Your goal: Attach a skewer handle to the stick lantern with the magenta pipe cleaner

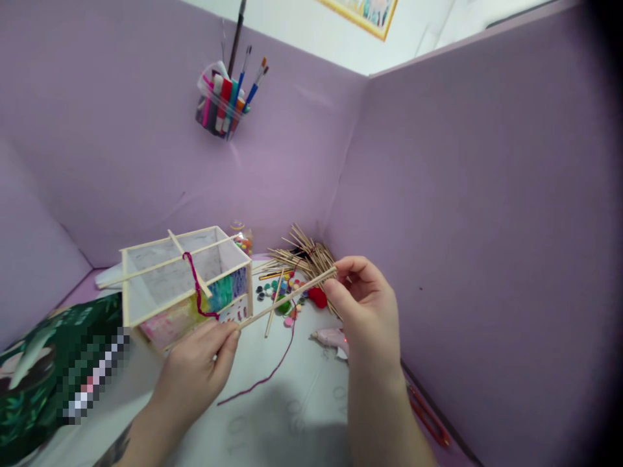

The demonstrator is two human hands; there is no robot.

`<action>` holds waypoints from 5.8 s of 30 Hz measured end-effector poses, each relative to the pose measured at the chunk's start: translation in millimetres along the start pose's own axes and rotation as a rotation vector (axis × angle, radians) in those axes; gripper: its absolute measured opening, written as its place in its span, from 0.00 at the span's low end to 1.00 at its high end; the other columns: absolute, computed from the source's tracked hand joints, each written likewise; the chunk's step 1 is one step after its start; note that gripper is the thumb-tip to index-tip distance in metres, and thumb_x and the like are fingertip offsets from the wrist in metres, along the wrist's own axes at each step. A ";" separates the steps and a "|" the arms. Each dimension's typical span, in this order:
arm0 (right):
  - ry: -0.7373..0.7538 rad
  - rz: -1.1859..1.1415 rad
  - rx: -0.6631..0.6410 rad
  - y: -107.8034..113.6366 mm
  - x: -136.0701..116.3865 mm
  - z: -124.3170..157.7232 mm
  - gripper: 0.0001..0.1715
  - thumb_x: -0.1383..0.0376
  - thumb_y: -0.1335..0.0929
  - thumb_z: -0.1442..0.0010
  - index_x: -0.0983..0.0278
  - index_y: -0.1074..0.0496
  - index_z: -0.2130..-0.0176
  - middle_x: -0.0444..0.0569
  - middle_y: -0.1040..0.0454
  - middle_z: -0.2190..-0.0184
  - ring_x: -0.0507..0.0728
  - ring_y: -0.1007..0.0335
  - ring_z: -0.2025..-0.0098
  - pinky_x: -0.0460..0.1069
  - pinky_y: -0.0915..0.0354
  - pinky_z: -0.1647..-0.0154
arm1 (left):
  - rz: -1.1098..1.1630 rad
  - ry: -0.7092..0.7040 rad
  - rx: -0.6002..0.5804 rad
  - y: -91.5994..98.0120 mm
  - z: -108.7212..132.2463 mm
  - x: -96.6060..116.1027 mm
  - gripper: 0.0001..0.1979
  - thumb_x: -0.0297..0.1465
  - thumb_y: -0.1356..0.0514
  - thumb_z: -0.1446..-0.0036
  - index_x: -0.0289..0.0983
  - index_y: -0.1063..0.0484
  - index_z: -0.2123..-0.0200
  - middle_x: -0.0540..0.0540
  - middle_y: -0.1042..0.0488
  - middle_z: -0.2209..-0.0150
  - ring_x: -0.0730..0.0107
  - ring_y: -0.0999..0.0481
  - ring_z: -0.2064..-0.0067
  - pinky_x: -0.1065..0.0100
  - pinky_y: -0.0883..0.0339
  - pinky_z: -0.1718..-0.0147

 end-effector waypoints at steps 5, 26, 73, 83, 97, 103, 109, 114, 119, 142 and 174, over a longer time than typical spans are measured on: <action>0.004 0.007 0.010 1.1 0.4 0.6 0.09 0.68 0.29 0.47 0.59 0.30 0.64 0.41 0.35 0.70 0.48 0.40 0.72 0.43 0.40 0.75 | -0.052 -0.037 0.024 1.3 0.4 3.3 0.07 0.28 0.46 0.38 0.35 0.28 0.65 0.49 0.28 0.72 0.72 0.27 0.69 0.72 0.36 0.67; 0.002 0.025 0.039 2.0 -2.1 1.4 0.09 0.69 0.29 0.47 0.60 0.32 0.65 0.41 0.35 0.72 0.49 0.41 0.73 0.44 0.41 0.74 | -0.092 -0.044 0.014 1.0 2.6 5.0 0.07 0.28 0.46 0.38 0.36 0.28 0.64 0.48 0.25 0.71 0.69 0.25 0.68 0.69 0.34 0.66; 0.037 0.111 -0.093 -17.5 17.2 -5.1 0.28 0.70 0.30 0.51 0.55 0.40 0.52 0.46 0.36 0.58 0.51 0.37 0.66 0.46 0.38 0.73 | -0.093 -0.018 -0.039 2.2 1.8 6.6 0.10 0.30 0.47 0.37 0.35 0.27 0.66 0.47 0.25 0.71 0.68 0.26 0.69 0.68 0.35 0.68; -0.001 0.102 -0.082 -17.1 19.2 -6.2 0.27 0.70 0.30 0.51 0.57 0.39 0.52 0.45 0.36 0.59 0.50 0.39 0.67 0.44 0.38 0.75 | -0.090 -0.039 -0.059 0.2 1.4 6.8 0.10 0.29 0.47 0.37 0.35 0.26 0.66 0.47 0.26 0.73 0.69 0.28 0.70 0.68 0.35 0.67; -0.030 0.073 -0.127 -14.0 23.7 -8.6 0.31 0.70 0.28 0.53 0.56 0.37 0.51 0.46 0.35 0.57 0.52 0.38 0.64 0.46 0.35 0.68 | 0.009 0.167 -0.146 -0.3 -0.4 -6.8 0.14 0.33 0.48 0.37 0.37 0.24 0.69 0.50 0.26 0.74 0.72 0.26 0.71 0.72 0.37 0.72; 0.109 -0.115 -0.027 -2.5 17.1 -13.2 0.27 0.71 0.28 0.53 0.56 0.34 0.53 0.48 0.37 0.47 0.55 0.37 0.49 0.48 0.37 0.58 | 0.099 0.299 -0.153 3.1 -0.5 -18.0 0.15 0.36 0.48 0.38 0.38 0.24 0.69 0.49 0.24 0.71 0.71 0.25 0.68 0.72 0.37 0.69; 0.308 -0.181 0.175 5.1 13.5 -13.4 0.24 0.49 0.27 0.51 0.58 0.36 0.62 0.47 0.37 0.60 0.54 0.35 0.59 0.49 0.37 0.61 | 0.187 0.379 -0.157 4.1 -0.7 -21.4 0.14 0.38 0.46 0.40 0.38 0.24 0.70 0.49 0.22 0.71 0.70 0.24 0.68 0.72 0.36 0.69; 0.497 -0.096 0.218 3.6 5.4 -10.2 0.30 0.40 0.28 0.55 0.58 0.36 0.64 0.47 0.37 0.62 0.56 0.37 0.60 0.50 0.38 0.64 | 0.204 0.416 -0.127 5.3 -2.0 -23.7 0.14 0.39 0.45 0.42 0.38 0.23 0.69 0.49 0.21 0.70 0.68 0.24 0.67 0.71 0.36 0.69; 0.506 -0.069 0.193 2.6 2.3 -8.4 0.08 0.60 0.27 0.45 0.58 0.26 0.63 0.47 0.34 0.64 0.54 0.36 0.63 0.49 0.39 0.65 | 0.252 0.484 -0.139 5.6 -2.0 -24.3 0.14 0.40 0.44 0.44 0.38 0.23 0.70 0.47 0.22 0.69 0.65 0.25 0.66 0.69 0.38 0.67; 0.257 0.031 -0.013 -9.5 7.4 -1.9 0.05 0.69 0.30 0.43 0.60 0.23 0.68 0.45 0.29 0.71 0.50 0.36 0.75 0.46 0.40 0.78 | 1.235 0.957 -0.330 -13.6 8.9 -21.8 0.20 0.46 0.37 0.53 0.34 0.31 0.77 0.56 0.48 0.83 0.78 0.51 0.79 0.72 0.59 0.78; -0.010 -0.070 -0.205 -29.5 30.6 -4.9 0.08 0.71 0.29 0.49 0.62 0.33 0.70 0.41 0.30 0.72 0.48 0.33 0.74 0.43 0.34 0.75 | 0.628 0.717 -0.447 -14.1 0.8 -21.0 0.20 0.45 0.47 0.46 0.35 0.28 0.76 0.50 0.35 0.79 0.71 0.38 0.75 0.71 0.47 0.75</action>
Point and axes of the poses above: each hand's wrist, its own z-axis away from the middle knuckle, its own y-axis out of the back of the hand, x = y × z, the point moved 5 cm from there along -z, towards the middle knuckle
